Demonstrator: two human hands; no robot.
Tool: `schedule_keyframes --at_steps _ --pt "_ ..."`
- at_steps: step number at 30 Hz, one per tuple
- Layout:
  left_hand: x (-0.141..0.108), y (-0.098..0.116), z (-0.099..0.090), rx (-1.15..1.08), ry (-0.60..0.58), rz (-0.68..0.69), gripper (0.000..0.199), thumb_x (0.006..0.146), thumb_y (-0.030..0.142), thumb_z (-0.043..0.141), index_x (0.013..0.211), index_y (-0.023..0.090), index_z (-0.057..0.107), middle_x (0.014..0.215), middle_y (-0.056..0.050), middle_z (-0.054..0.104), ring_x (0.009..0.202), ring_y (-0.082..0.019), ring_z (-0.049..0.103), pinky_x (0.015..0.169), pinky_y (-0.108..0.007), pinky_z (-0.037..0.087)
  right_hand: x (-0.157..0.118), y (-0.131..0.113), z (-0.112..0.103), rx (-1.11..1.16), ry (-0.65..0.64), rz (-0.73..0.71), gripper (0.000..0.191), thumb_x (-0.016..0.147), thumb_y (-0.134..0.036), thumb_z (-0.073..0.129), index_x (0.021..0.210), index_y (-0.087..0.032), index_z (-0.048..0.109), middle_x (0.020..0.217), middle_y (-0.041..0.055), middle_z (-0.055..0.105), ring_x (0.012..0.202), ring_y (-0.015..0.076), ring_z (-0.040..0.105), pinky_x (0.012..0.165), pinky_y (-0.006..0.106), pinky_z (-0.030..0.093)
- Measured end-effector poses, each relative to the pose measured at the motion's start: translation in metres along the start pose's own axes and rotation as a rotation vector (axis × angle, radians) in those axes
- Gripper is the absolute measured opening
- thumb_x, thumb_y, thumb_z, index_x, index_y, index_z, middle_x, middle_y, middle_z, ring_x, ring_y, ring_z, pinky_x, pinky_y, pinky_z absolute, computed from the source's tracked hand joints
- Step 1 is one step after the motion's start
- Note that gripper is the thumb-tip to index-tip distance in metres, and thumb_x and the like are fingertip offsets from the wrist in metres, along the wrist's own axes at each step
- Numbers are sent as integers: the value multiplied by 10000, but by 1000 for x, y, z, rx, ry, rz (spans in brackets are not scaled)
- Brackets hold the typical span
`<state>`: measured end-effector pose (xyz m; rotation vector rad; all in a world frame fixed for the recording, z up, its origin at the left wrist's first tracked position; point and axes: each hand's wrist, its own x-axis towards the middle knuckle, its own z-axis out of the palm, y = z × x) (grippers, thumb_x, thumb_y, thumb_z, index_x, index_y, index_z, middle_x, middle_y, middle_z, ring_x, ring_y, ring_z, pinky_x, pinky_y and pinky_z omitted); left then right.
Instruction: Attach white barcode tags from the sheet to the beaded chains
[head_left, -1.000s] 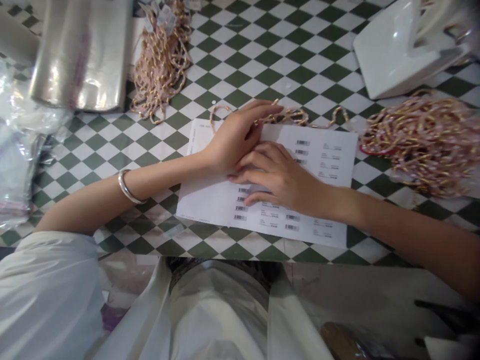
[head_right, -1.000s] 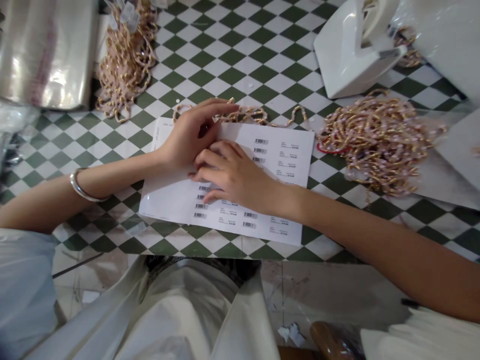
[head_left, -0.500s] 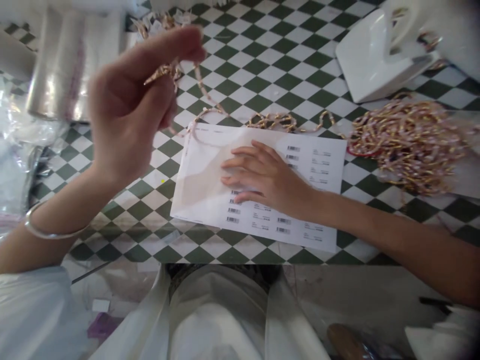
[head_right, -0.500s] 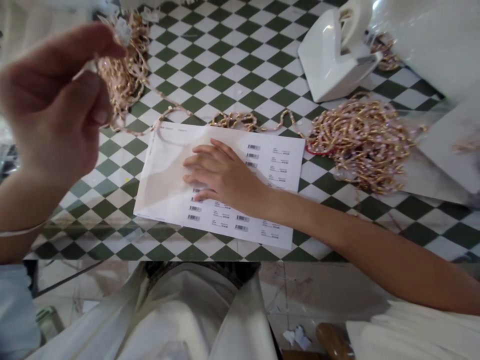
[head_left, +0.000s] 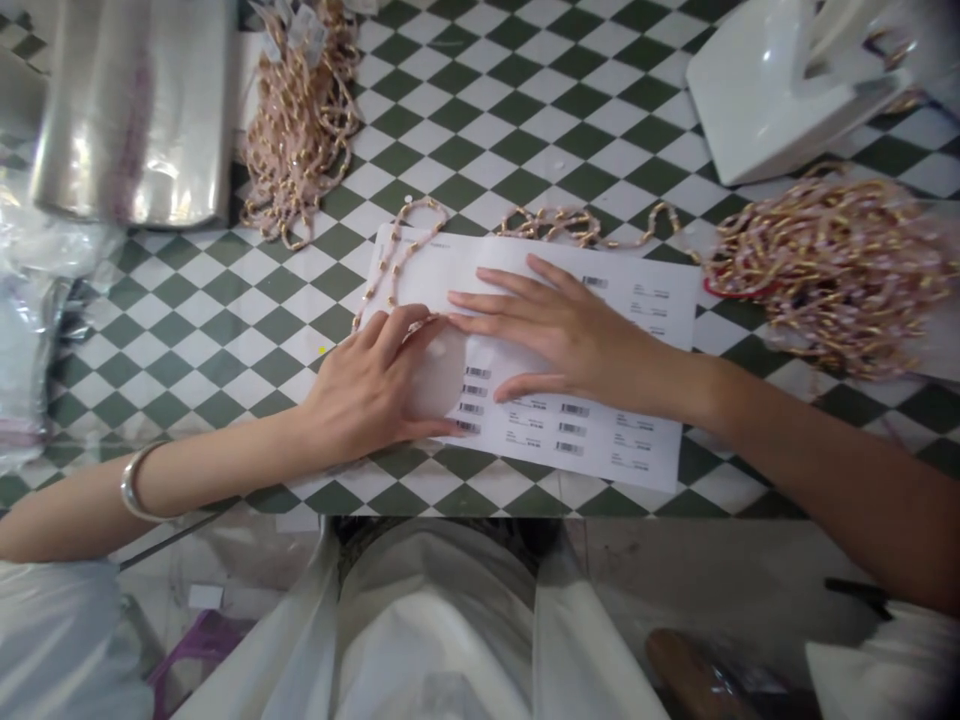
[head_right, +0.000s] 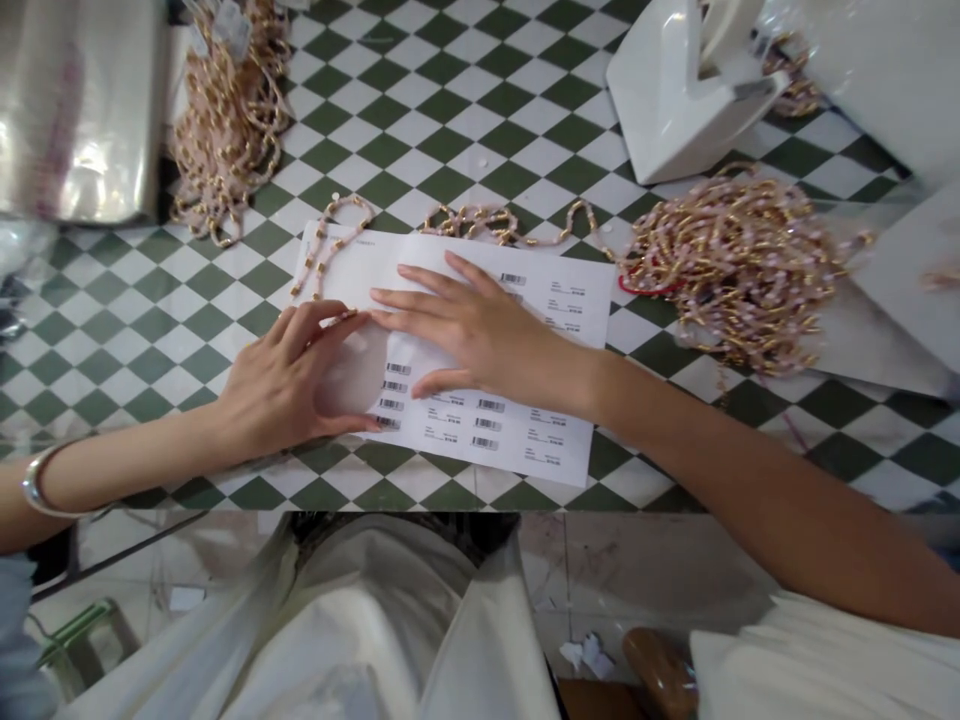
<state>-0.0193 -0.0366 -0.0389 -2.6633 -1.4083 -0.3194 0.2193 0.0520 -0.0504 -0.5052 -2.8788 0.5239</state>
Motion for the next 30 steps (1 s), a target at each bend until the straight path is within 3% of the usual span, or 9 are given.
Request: schedule_keyframes --at_steps 6,15,21,26,30 --pt "-3 -1 4 -18 17 33 738 817 688 511 1225 72 512 1110 -147 560 947 -198 567 685 -298 581 1 -4 -3 -5 -12 23 647 911 -517 519 1481 -261 351 1555 16 383 1487 282 262 1214 595 202" --pt "-1 2 5 -17 29 34 663 862 666 446 1177 89 526 1045 -110 547 876 -166 548 687 -265 547 2 -4 -2 30 4 31 645 891 -581 501 1456 -291 384 1535 24 416 1483 265 278 1234 558 168" --pt "-3 4 4 -4 0 35 663 862 633 499 1230 80 505 1048 -116 546 896 -179 534 704 -277 544 2 -5 1 61 50 -67 523 905 -542 501 1314 -219 540 1488 89 459 1460 276 315 1209 536 232" --pt "-2 3 3 -17 -15 32 664 860 633 506 1242 90 491 1039 -110 547 908 -179 539 727 -283 554 5 -4 3 58 56 -61 387 931 -457 507 1246 -248 590 1441 74 499 1415 246 378 1165 477 321" --pt "-3 0 3 -74 -39 30 660 846 601 559 1279 112 467 1102 -127 543 955 -198 538 743 -312 572 3 2 -5 44 7 -26 528 903 -566 495 1344 -275 513 1515 62 416 1464 282 294 1203 526 244"
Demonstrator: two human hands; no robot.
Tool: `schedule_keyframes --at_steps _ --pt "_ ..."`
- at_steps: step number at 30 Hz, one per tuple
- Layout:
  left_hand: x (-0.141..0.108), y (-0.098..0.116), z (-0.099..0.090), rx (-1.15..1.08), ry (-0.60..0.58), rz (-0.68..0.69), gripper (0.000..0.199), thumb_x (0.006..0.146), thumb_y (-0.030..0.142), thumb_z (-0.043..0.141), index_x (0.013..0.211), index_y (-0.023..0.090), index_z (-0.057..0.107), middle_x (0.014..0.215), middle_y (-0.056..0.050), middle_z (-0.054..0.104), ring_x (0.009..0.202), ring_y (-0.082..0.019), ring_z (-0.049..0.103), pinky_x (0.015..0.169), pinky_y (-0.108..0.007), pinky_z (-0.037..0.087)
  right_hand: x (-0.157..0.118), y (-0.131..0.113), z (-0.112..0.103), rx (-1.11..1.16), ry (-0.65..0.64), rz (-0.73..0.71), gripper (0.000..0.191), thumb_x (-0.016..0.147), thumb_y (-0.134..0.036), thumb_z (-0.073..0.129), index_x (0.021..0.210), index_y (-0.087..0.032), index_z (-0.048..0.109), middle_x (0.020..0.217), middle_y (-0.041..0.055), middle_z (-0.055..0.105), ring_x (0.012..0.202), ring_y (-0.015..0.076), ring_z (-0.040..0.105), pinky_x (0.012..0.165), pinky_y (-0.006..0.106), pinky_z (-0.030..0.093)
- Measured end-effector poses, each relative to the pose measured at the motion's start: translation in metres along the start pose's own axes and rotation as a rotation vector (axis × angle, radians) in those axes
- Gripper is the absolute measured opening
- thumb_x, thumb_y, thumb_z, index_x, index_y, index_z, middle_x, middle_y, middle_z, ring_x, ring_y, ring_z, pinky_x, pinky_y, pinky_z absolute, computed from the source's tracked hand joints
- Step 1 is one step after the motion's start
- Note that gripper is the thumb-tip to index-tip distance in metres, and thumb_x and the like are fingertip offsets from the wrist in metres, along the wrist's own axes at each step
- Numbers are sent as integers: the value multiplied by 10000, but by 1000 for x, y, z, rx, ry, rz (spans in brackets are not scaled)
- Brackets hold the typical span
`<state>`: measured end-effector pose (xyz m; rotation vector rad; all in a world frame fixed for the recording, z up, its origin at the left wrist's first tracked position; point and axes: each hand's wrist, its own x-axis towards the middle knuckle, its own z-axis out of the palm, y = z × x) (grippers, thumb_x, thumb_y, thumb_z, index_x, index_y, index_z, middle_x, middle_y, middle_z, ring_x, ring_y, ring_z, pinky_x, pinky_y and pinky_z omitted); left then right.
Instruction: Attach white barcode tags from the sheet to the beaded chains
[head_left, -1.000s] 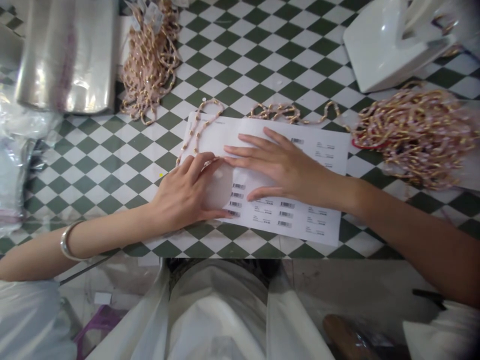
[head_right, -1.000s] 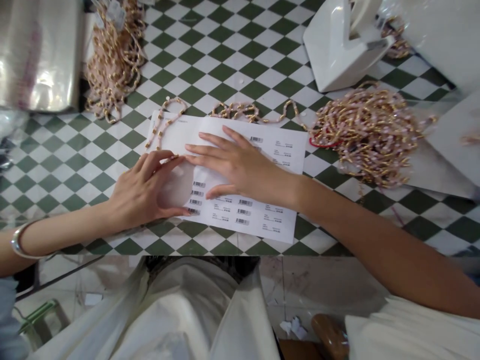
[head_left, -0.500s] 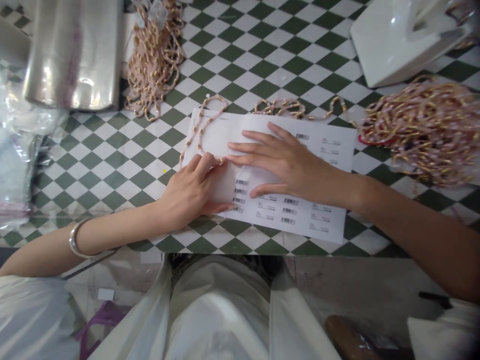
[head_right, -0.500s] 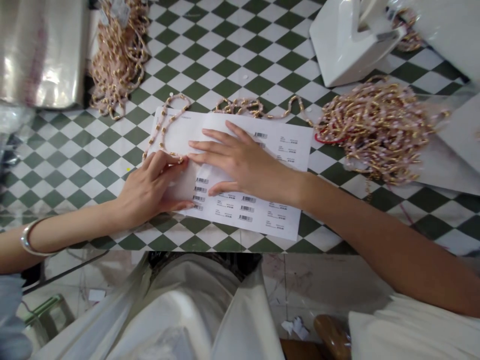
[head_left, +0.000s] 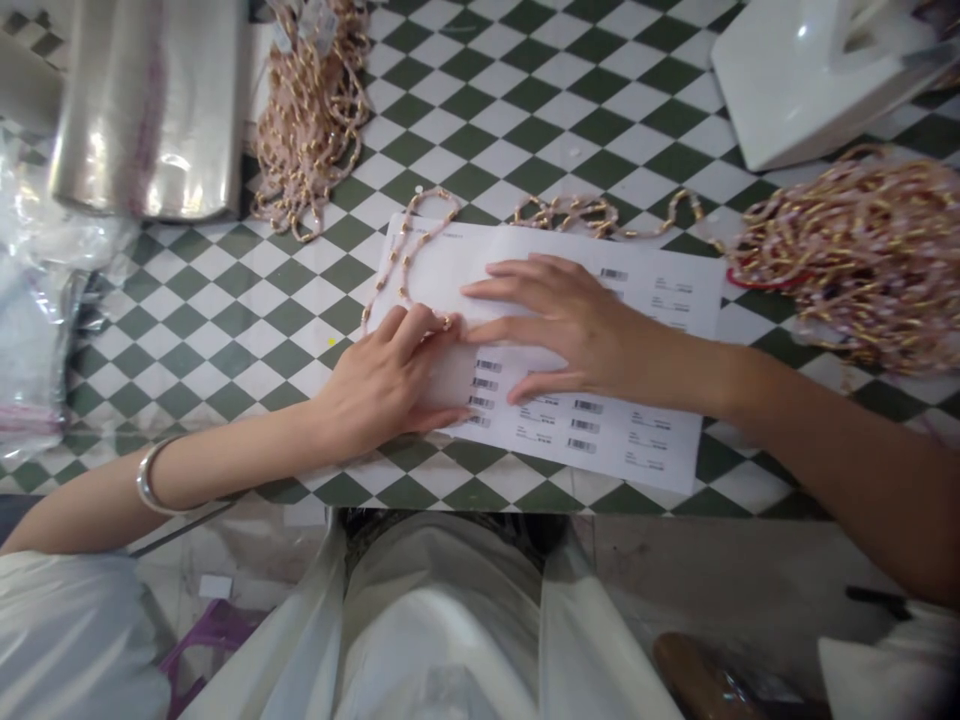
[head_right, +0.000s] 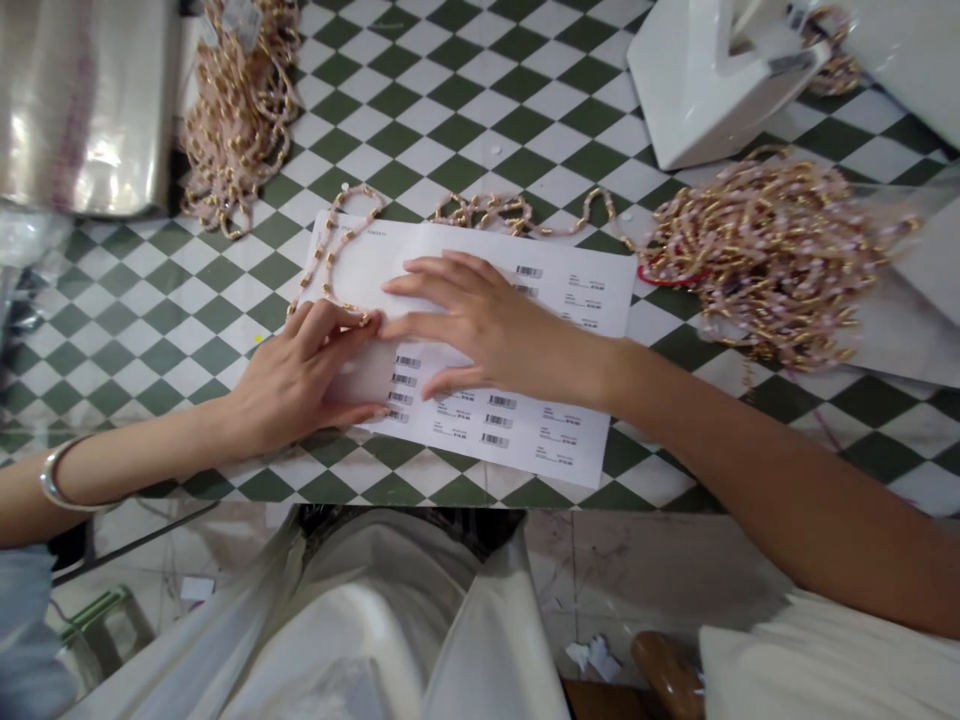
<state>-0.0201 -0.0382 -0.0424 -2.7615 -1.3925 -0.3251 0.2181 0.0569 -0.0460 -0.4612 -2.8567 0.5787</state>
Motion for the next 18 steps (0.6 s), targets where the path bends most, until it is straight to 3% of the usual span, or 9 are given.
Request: schedule_keyframes --at_steps 6,8,12,15,18 --pt "3 -16 -8 -75 -40 23 674 841 568 586 1346 150 429 1212 -147 531 986 -221 530 794 -378 576 -10 23 -14 -54 -24 100 744 869 -671 455 1498 -314 280 1617 43 231 1507 390 116 1187 685 90" --pt "6 -25 -13 -74 -67 13 644 846 498 619 1356 154 431 1242 -152 539 1035 -241 532 876 -419 560 -12 26 -16 -46 -2 169 758 869 -660 468 1503 -301 261 1609 62 245 1497 396 161 1180 684 147" --pt "7 -38 -19 -43 -66 -81 507 896 366 580 1347 167 462 1249 -146 559 1103 -261 546 946 -460 534 -10 21 -16 -15 130 326 665 903 -533 511 1478 -276 296 1524 101 370 1426 337 341 1173 559 317" --pt "6 -35 -17 -67 -52 -110 536 900 438 555 1352 168 459 1255 -148 553 1121 -265 562 905 -425 556 -7 16 -15 20 198 391 679 871 -514 577 1463 -294 326 1458 119 417 1377 342 384 1139 542 376" --pt "6 -24 -11 -55 -22 -83 763 816 622 582 1350 93 455 1257 -191 543 1106 -284 565 887 -408 564 -4 14 -12 104 288 462 659 843 -454 637 1430 -308 378 1331 119 500 1214 324 512 1025 543 485"
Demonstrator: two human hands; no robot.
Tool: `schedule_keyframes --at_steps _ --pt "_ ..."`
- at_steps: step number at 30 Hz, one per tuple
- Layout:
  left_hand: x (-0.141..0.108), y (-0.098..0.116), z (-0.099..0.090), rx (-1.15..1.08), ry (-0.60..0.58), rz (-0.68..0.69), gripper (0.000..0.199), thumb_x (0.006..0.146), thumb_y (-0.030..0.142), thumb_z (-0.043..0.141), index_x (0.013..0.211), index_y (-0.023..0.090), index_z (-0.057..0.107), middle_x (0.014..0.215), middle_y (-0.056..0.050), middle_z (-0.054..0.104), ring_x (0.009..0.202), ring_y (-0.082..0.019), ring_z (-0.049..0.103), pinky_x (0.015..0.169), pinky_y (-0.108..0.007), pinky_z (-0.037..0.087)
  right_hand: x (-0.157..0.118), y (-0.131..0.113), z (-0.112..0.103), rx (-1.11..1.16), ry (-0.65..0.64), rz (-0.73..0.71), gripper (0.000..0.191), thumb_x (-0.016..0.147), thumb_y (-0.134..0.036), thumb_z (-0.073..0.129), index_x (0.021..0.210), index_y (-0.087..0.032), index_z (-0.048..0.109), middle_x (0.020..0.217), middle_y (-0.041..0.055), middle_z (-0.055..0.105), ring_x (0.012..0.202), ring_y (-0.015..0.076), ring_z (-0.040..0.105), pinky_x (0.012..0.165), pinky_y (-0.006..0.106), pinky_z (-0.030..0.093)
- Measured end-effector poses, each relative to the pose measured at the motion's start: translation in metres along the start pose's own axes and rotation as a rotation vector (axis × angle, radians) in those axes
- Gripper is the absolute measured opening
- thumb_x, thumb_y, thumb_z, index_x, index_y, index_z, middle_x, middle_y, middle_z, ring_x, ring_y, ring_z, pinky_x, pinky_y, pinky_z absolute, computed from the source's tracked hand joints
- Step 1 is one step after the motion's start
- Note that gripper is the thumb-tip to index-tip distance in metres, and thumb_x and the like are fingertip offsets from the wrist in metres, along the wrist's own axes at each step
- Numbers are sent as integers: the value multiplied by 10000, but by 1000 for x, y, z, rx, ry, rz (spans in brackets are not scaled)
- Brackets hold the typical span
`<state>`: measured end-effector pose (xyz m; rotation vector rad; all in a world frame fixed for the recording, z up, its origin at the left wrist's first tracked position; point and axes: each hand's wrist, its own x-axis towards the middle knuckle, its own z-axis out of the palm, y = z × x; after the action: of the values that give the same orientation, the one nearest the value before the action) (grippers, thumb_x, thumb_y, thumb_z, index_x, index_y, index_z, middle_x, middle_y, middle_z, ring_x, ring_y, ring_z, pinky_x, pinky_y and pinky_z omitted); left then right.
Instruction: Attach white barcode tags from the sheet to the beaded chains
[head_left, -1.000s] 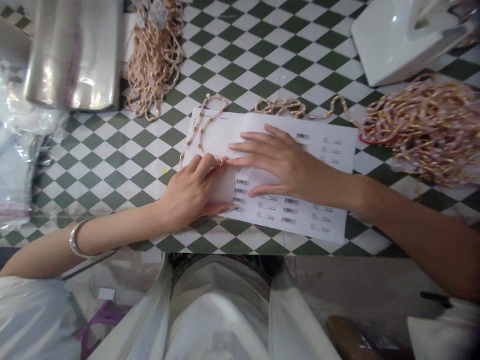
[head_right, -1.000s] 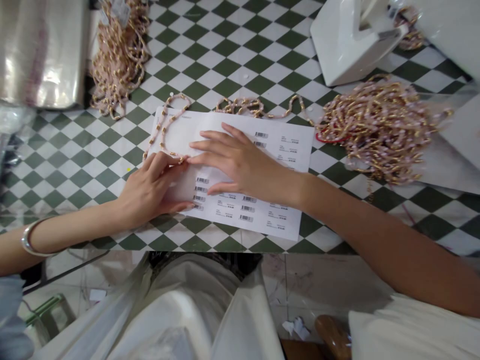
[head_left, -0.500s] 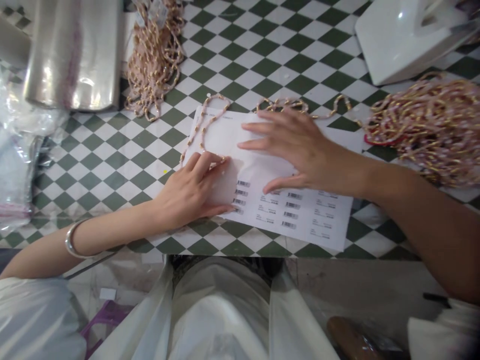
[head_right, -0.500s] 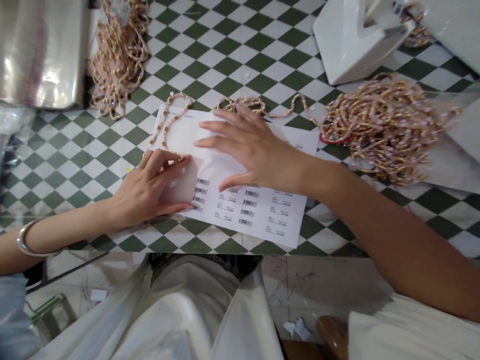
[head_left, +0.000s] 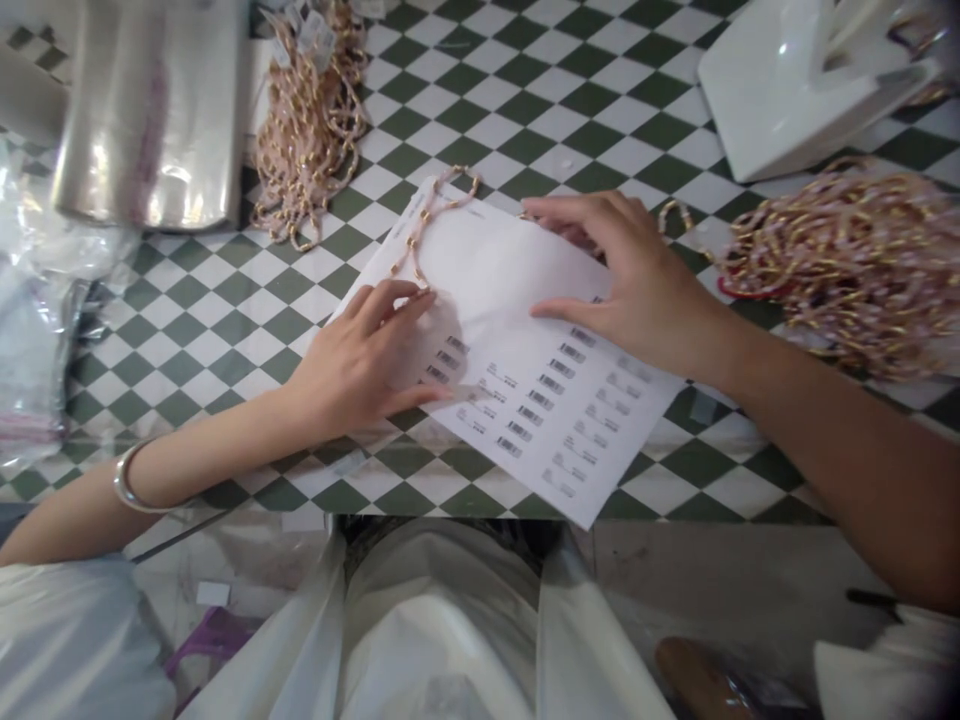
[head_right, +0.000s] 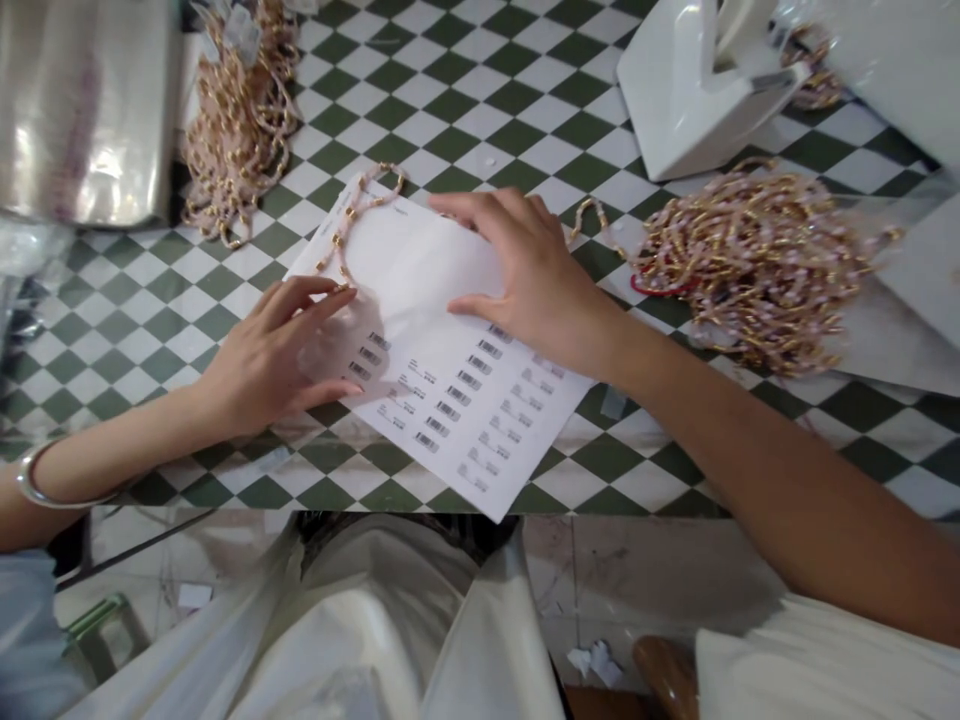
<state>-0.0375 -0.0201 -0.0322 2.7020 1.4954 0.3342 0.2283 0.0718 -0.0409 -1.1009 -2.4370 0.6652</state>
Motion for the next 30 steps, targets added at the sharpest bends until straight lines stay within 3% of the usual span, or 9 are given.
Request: schedule_keyframes --at_steps 5,9,13,15,19,21,24,27,30 --pt "3 14 8 102 -11 4 1076 661 803 577 1375 14 421 1277 -237 521 1092 -315 536 898 -436 546 1 -3 -7 313 79 152 630 793 -341 712 1359 -281 444 1065 75 621 772 160 614 739 362 603" --pt "3 14 11 48 -5 -65 1118 635 844 553 1417 65 376 1333 -229 478 1148 -328 503 928 -457 516 0 -6 -19 562 -210 250 679 822 -329 675 1415 -309 345 1128 75 658 750 167 698 565 267 598" --pt "1 11 15 -12 2 -88 1172 632 841 558 1454 44 305 1390 -260 410 1224 -370 450 1021 -501 446 1 -7 -22 687 -402 299 812 816 -326 667 1484 -424 215 1340 44 600 843 199 728 578 287 636" --pt "1 11 15 -14 12 -98 1166 641 841 544 1464 56 288 1409 -255 398 1251 -375 440 1064 -493 411 0 -9 -23 704 -388 293 807 830 -295 646 1486 -463 207 1469 19 495 899 189 726 626 280 643" --pt "3 10 11 -2 65 -110 1149 635 891 446 1480 137 255 1446 -211 385 1275 -357 434 1080 -472 401 -1 -19 -27 784 -328 235 787 875 -212 570 1499 -465 163 1295 -15 644 722 127 721 681 309 643" --pt "6 5 7 10 128 -128 1105 661 884 431 1465 142 278 1419 -196 410 1254 -334 441 1049 -466 432 -1 -20 -31 795 -301 249 698 864 -184 574 1464 -425 311 1117 -40 718 661 128 713 557 249 610" --pt "14 -12 0 -19 283 -145 927 778 802 420 1421 138 347 1345 -154 458 1226 -257 450 941 -404 516 -1 -13 -40 750 -191 299 410 827 -240 641 1222 -344 614 900 -65 745 557 117 684 414 152 498" --pt "23 -34 -13 -155 447 -212 586 955 608 301 1356 196 414 1277 -48 529 1134 -109 517 825 -286 547 -6 0 -51 681 -33 314 296 731 -374 731 1024 -379 696 858 -106 746 575 128 691 382 141 421" --pt "29 -51 -32 -275 425 -395 479 1030 452 195 1342 165 418 1211 30 590 864 10 522 669 -174 488 -14 8 -58 506 79 216 220 679 -427 778 888 -370 743 810 -80 752 604 132 696 393 164 453"
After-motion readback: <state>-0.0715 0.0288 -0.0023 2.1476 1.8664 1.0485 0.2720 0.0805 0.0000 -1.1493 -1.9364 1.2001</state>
